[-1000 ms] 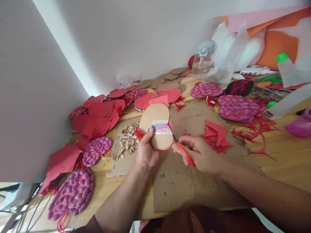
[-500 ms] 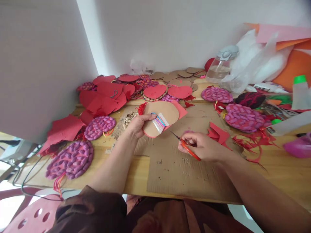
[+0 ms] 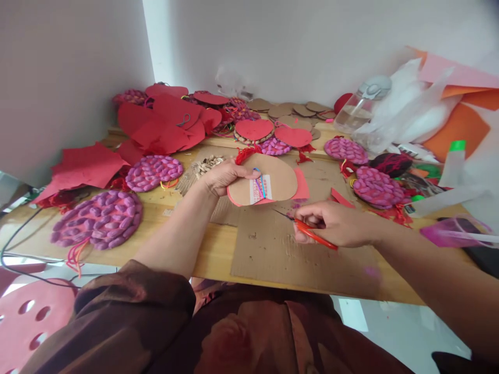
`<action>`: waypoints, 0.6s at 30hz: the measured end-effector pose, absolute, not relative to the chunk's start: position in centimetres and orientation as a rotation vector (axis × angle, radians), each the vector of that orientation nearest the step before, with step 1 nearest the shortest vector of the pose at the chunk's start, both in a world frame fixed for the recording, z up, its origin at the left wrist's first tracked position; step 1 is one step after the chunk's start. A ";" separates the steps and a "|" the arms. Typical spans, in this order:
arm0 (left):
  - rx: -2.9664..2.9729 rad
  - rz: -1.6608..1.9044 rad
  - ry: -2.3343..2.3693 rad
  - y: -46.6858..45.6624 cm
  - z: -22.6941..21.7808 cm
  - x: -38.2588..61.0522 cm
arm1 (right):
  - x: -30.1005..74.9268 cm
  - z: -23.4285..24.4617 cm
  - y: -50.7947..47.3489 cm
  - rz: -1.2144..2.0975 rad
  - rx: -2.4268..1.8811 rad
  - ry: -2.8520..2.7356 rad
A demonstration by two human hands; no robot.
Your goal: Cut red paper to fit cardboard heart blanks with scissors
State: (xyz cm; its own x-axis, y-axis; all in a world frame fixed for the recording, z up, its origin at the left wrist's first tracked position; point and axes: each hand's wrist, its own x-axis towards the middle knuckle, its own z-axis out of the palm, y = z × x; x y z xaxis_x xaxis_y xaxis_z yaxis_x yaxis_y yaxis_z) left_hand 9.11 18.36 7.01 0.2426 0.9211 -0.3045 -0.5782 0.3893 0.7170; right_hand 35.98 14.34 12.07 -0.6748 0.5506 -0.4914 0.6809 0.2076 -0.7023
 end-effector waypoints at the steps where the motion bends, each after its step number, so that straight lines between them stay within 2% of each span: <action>1: 0.558 1.072 0.777 18.3 7.0 9.2 | 36.0 12.3 14.3 -1.458 1.204 2.321; 11: 0.569 1.015 0.768 18.1 7.1 9.5 | 35.7 13.8 14.2 -1.514 1.317 2.182; 18: 0.529 1.002 0.696 18.2 6.8 9.7 | 35.9 14.1 14.2 -1.434 1.330 2.187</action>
State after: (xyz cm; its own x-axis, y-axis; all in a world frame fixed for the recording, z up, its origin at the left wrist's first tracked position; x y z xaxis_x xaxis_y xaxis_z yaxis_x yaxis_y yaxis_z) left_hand 9.67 18.16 6.85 0.3590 0.8903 -0.2802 -0.5728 0.4472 0.6869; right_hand 35.85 14.19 14.09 -0.5718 0.5676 -0.5923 0.7694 0.1206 -0.6273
